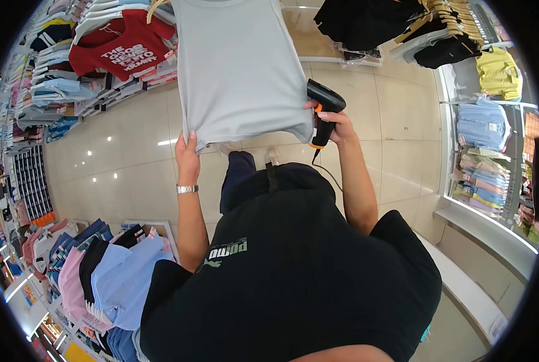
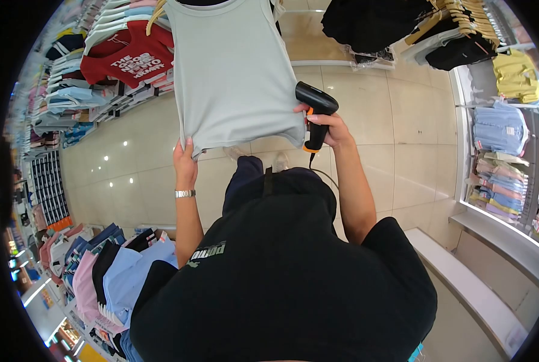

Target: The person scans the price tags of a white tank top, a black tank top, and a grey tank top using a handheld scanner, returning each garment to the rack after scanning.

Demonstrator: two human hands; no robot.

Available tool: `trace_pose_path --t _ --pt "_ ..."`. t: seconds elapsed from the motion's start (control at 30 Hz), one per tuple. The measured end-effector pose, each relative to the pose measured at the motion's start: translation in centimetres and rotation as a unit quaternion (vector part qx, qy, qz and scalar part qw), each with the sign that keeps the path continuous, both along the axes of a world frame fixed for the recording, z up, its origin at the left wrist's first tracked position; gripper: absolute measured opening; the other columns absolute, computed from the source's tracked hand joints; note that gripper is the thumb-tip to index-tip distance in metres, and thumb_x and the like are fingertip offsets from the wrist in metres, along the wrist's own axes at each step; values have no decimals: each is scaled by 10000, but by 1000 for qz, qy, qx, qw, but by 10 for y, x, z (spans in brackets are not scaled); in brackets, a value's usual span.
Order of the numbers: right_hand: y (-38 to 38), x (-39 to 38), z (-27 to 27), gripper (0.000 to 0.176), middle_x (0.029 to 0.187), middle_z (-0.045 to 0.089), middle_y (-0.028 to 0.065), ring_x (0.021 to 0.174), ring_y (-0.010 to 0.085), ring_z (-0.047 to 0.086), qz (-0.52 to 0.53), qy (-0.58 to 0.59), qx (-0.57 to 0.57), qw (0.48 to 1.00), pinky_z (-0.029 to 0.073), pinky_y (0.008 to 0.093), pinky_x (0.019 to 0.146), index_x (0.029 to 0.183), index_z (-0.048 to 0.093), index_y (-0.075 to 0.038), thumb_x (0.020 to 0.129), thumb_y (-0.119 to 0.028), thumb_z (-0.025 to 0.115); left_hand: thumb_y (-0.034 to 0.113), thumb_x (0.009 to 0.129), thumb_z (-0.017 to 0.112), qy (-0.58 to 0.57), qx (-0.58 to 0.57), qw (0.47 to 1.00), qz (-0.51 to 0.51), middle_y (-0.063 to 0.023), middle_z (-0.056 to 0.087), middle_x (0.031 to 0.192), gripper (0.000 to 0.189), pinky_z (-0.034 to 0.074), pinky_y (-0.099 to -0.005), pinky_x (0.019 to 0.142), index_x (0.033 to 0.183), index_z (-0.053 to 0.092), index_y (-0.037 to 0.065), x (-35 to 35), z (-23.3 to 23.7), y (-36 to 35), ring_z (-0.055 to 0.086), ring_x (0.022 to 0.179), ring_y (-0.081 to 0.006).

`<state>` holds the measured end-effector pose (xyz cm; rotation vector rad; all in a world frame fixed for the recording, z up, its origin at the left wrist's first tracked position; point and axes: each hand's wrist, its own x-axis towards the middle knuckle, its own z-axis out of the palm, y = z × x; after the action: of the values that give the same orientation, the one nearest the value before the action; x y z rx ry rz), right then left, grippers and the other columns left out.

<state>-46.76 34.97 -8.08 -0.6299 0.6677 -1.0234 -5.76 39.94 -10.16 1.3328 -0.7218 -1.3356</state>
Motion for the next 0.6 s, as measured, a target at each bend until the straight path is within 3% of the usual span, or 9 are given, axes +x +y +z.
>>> trace_pose_path --t 0.13,0.23,0.43,0.53,0.6 --pt "3 -2 -9 498 1163 674 157 914 153 619 5 -27 7 1000 531 314 784 1299 574 -9 816 -79 675 155 1038 532 9 26 1000 -5 -110 622 1273 401 482 -320 981 1374 493 -61 5 -4 2 601 1110 -173" --pt "0 -4 -5 542 1180 670 169 941 170 628 30 17 -28 999 538 319 801 1338 545 -4 818 -79 676 105 1024 531 14 12 1000 -10 -110 615 1297 374 445 -313 1028 1358 511 -62 2 2 1 592 1144 -177" --pt "-17 1 19 625 1259 649 197 1137 216 601 52 31 -73 995 530 353 894 1408 489 4 814 -62 671 -50 924 517 -16 33 989 -140 -103 658 1202 358 459 -296 984 1276 577 -73 25 -14 -25 609 1088 -167" --pt "-34 1 14 642 1307 617 223 1202 258 579 73 39 -81 993 519 406 949 1427 468 11 816 -68 647 -124 823 475 47 -16 985 -166 -108 677 1135 435 468 -306 968 1238 594 -72 24 -10 -45 622 1058 -182" --pt "-43 3 14 639 1316 615 217 1223 266 569 64 49 -96 992 487 417 1002 1426 470 12 814 -66 636 -149 766 441 123 -12 984 -130 -115 674 1129 489 471 -332 977 1223 595 -72 15 -7 -57 628 1060 -207"
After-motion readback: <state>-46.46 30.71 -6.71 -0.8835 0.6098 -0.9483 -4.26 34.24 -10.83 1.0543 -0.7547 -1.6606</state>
